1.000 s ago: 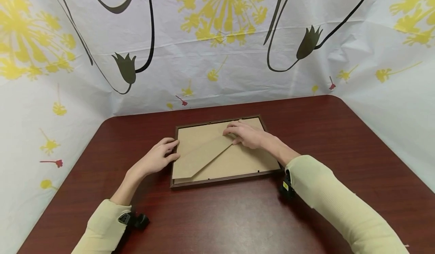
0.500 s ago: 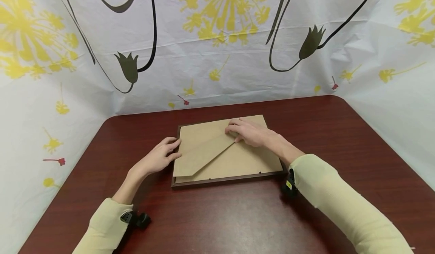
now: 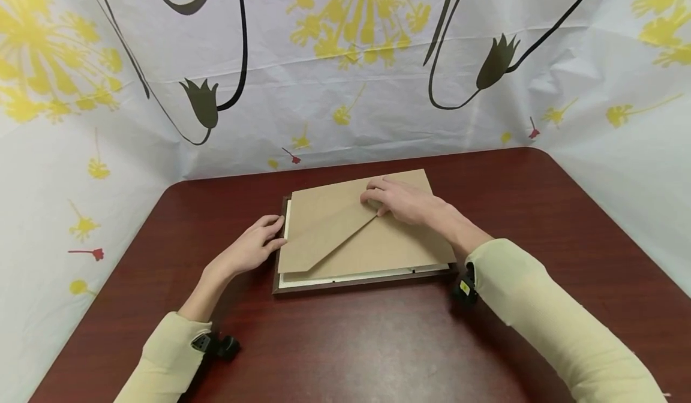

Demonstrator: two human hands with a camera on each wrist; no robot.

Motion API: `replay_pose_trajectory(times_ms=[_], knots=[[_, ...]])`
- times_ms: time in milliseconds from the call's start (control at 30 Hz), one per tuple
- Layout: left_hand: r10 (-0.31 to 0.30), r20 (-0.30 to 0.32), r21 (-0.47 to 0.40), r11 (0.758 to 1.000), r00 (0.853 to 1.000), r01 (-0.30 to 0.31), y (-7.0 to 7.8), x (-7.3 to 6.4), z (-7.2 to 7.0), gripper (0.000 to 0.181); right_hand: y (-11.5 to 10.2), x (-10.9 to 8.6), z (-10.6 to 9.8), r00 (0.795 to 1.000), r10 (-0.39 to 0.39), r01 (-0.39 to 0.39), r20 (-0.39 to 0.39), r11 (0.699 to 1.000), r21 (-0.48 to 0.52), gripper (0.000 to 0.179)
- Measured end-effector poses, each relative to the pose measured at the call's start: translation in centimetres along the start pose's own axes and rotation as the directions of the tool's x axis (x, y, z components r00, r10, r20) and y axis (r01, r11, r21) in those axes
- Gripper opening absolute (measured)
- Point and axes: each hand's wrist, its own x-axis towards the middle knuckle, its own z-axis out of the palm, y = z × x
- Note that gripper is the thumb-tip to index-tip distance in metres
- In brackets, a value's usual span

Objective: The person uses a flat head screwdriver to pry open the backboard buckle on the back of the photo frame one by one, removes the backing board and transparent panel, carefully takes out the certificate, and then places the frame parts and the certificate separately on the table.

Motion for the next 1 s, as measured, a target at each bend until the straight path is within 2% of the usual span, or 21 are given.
replay_pose_trajectory(times_ms=[300,467,567,733,833,1000], knots=[[-0.036,0.029,-0.024,0.999,0.999,0.037,0.2,0.0,-0.1,0.061,1.3,-1.7,0.0,1.0,-0.002,0.002,0.002,0.998,-0.065,0.041],[-0.052,0.042,-0.038,0.998,0.998,0.054,0.2,0.0,0.0,0.062,1.6,-2.5,0.2,1.0,0.02,-0.019,0.022,0.998,-0.059,0.044],[-0.05,0.04,-0.039,0.998,0.998,0.052,0.2,-0.1,-0.1,0.061,1.6,-2.7,0.2,1.0,0.018,-0.017,0.018,0.999,-0.043,0.045],[-0.012,0.014,-0.025,1.0,1.0,0.012,0.0,-0.2,-0.1,0.058,1.7,-3.1,0.2,1.0,0.017,-0.017,-0.003,1.0,0.007,0.042],[0.034,-0.015,-0.015,0.999,0.999,-0.034,-0.2,-0.2,0.0,0.052,1.7,-3.7,0.1,0.998,0.062,-0.061,-0.023,0.997,0.037,0.037],[0.073,-0.037,-0.02,0.997,0.997,-0.074,-0.2,-0.3,0.0,0.046,1.5,-5.4,-0.4,0.98,0.197,-0.196,-0.019,0.979,0.058,0.034]])
